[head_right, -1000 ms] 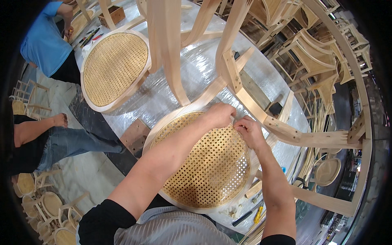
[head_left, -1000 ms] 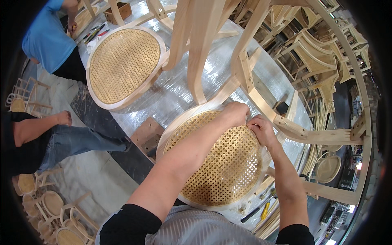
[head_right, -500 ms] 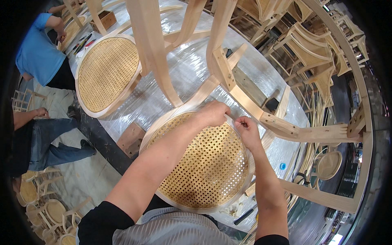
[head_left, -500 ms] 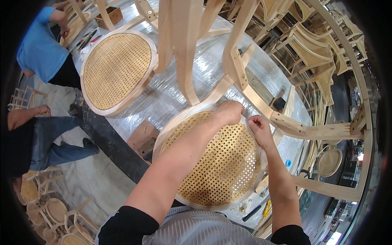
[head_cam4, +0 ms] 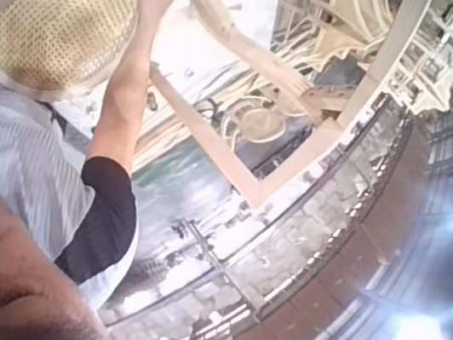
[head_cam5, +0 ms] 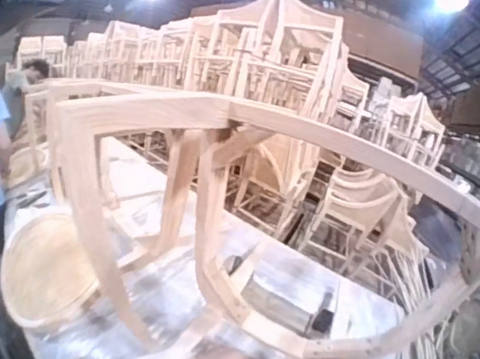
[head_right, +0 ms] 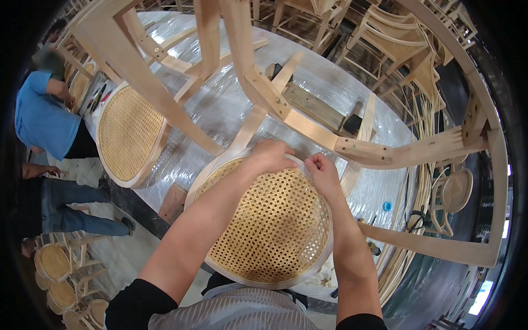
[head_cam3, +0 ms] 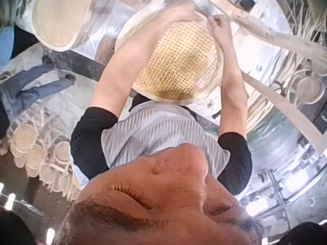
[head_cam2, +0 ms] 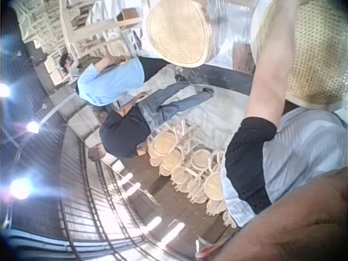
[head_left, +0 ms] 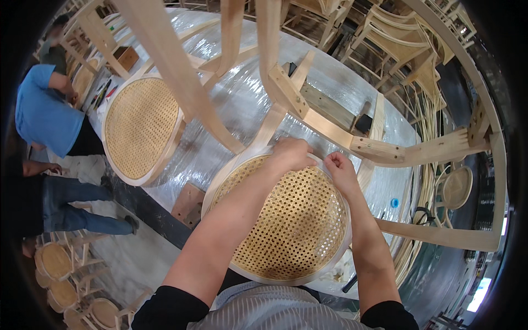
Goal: The person trims excess cane webbing from the edge of a chair seat using a utility knife. They then use a hammer to tap a wooden trim piece into place around the perimeter of the seat. The person continues trimming and adjusting the cane webbing.
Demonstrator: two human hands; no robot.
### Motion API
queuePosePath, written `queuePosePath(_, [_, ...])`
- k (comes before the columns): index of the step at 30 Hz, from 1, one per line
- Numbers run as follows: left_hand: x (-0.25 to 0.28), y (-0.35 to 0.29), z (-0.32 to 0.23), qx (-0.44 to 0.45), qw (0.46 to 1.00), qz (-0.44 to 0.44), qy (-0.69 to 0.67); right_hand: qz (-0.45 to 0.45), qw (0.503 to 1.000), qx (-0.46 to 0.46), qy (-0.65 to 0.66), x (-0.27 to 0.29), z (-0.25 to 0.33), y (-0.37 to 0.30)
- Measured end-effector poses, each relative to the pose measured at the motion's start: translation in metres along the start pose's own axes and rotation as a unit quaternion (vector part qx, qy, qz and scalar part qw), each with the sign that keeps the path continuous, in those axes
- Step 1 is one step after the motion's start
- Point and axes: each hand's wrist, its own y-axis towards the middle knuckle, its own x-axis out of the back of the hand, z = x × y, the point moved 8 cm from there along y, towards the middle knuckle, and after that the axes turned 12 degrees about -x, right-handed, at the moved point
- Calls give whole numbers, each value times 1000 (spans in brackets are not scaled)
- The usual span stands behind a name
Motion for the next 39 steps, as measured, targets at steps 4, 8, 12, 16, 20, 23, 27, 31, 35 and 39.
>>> queuePosePath(4, [0,1,-5,-8,1000,-7,-1,-17,1000,6,-4,3,-4,1])
queuePosePath(8, [-1,0,-2,-5,1000,-22,1,-20,1000,14,-16,0,-1,1])
queuePosePath(12, [-6,2,0,14,999,-13,-26,-19,1000,15,-11,0,-2,0])
queuePosePath(16, [-7,1,2,19,1000,-11,-13,-28,999,3,-31,-1,-1,2])
queuePosePath(20, [-8,2,-2,20,1000,-3,-15,-32,999,5,-31,2,-3,1])
queuePosePath(23, [-5,1,-5,16,1000,-7,16,-33,999,1,-34,1,-2,0])
queuePosePath(27, [-4,0,-6,18,999,-6,32,-27,999,3,-21,-1,1,0])
queuePosePath(31, [-6,3,-7,13,999,13,31,-29,999,7,-21,1,-3,1])
queuePosePath(35, [-9,8,-3,2,999,32,17,-37,999,38,-7,4,-2,-2])
queuePosePath(39, [-13,8,6,-15,999,39,25,-47,997,60,-15,2,6,-10])
